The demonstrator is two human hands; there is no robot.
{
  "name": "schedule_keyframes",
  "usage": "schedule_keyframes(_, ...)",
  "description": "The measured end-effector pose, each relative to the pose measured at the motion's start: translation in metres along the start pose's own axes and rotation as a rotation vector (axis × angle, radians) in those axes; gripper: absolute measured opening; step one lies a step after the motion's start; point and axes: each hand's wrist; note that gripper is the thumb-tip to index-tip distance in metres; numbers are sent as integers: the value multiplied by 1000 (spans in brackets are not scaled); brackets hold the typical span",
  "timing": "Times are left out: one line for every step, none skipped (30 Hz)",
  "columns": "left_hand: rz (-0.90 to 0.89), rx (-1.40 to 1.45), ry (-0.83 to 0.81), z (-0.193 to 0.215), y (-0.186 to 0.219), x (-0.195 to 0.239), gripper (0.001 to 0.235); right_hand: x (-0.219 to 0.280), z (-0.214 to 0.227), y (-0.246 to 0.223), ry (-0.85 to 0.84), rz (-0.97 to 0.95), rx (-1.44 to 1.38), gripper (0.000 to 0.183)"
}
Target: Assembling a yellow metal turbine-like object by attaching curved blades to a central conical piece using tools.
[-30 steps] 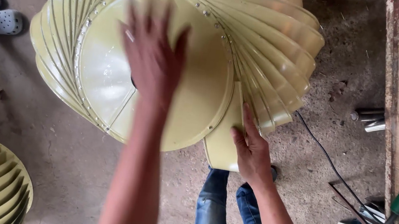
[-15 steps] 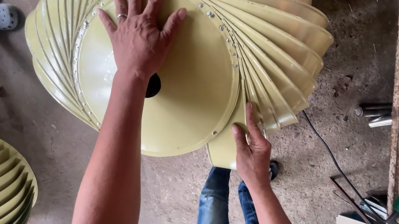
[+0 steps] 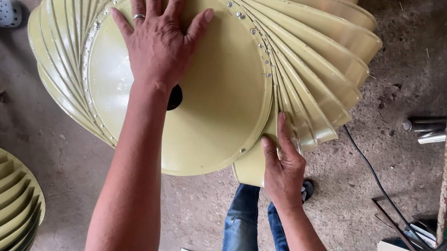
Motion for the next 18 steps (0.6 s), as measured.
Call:
schedule_keyframes(6, -1, -2, 1, 1, 1, 78, -1, 1, 0, -9, 4, 18, 57)
schedule_keyframes(7, -1, -2, 0, 2, 0, 78, -1, 1, 2, -9, 5, 18, 57)
schedule_keyframes(13, -1, -5, -1, 2, 1, 78, 0, 0, 3, -8, 18, 4, 57)
schedule_keyframes(20, -2, -9, -3, 1, 2, 77, 1, 0, 4, -6, 31, -10, 57)
schedule_keyframes(20, -4, -6, -1, 1, 1, 77, 0, -1, 4, -6, 33, -12, 57)
schedule_keyframes(20, -4, 0, 1, 1, 0, 77, -1, -2, 4, -8, 27, 6, 58)
schedule_keyframes(20, 0, 1, 0, 2, 1, 77, -1, -1, 4, -9, 16, 31, 58)
schedule_keyframes(20, 2, -3, 0, 4, 2, 77, -1, 1, 4, -9, 13, 34, 58)
schedule_keyframes(26, -1, -2, 2, 5, 2, 76, -1, 1, 3, -24, 43, 40, 59)
schedule_keyframes(32, -3, -2, 4, 5, 3, 75, -2, 1, 3, -38, 72, 46, 60)
schedule_keyframes(33, -2, -5, 1, 5, 3, 75, -1, 1, 2, -38, 70, 48, 60)
schedule_keyframes(28, 1, 0, -1, 5, 3, 74, -1, 0, 2, -34, 48, 44, 60)
schedule_keyframes(25, 1, 11, -2, 4, 2, 74, -2, -3, 1, -31, 31, 35, 60)
schedule_keyframes(28, -1, 14, -2, 3, 1, 74, -3, -4, 2, -34, 34, 32, 60)
schedule_keyframes(19, 1, 21, -3, 3, 0, 73, -2, -3, 3, -38, 40, 31, 60)
schedule_keyframes(10, 4, 27, -4, 3, 0, 72, -1, -2, 4, -43, 47, 31, 60)
schedule_keyframes(11, 2, 31, -4, 2, 0, 72, -2, -2, 2, -45, 50, 28, 60)
schedule_keyframes(7, 3, 44, -3, 1, 0, 72, -3, -3, 0, -50, 30, 28, 61)
Point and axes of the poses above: each hand's wrist, its own x-axis away from the middle knuckle, its own z-axis out of the back of the hand, y = z × x, and after that the axes turned 6 degrees about z, right-handed
